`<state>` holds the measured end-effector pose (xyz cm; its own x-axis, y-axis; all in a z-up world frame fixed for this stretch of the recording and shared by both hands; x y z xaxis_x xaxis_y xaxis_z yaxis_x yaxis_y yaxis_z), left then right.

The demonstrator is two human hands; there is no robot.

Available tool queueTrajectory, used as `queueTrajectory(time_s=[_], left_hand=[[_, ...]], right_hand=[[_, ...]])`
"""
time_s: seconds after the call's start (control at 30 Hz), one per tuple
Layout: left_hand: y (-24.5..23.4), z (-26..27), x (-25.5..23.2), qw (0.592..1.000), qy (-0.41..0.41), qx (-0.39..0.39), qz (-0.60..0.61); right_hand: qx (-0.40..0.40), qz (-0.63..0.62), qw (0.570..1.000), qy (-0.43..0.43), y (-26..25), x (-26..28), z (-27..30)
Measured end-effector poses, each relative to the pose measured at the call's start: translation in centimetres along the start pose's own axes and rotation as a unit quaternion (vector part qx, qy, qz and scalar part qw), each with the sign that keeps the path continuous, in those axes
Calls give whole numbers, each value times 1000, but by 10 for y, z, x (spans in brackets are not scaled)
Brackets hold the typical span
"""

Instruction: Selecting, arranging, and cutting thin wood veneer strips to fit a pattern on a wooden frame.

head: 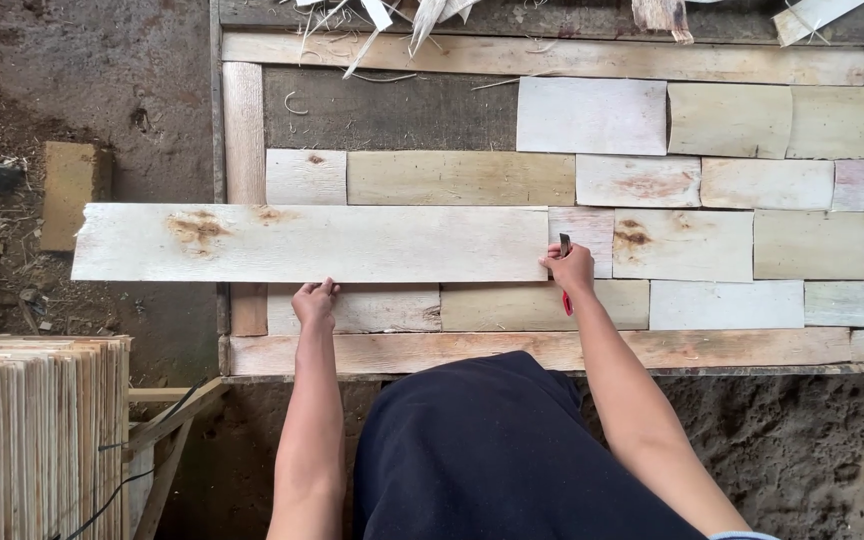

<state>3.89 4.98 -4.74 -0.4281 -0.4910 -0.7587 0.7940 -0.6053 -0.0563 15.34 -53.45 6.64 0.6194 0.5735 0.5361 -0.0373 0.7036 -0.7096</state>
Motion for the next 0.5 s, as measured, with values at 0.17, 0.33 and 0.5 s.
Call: queueTrajectory(time_s=[0.17,0.33,0.5], left_hand=[[1,9,-8,1000,-4,3,-10],[11,59,-53,998,-19,32,-59],[10,61,-56,993,-9,41,-112]], right_hand=[[3,-1,1000,-1,-6,9,12],[0,-9,1000,-2,-5,10,11],[-10,8,1000,-5,3,3,6]])
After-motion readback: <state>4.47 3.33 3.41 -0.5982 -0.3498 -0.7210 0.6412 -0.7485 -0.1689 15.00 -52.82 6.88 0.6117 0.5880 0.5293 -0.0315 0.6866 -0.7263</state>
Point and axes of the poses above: each hand's wrist, its own z-axis away from the middle knuckle, its own y-axis out of the palm, x = y × z, the point moved 9 cm from there along -z, towards the middle knuckle, and after that the axes turned 3 degrees about -x, right-handed, at the moved point
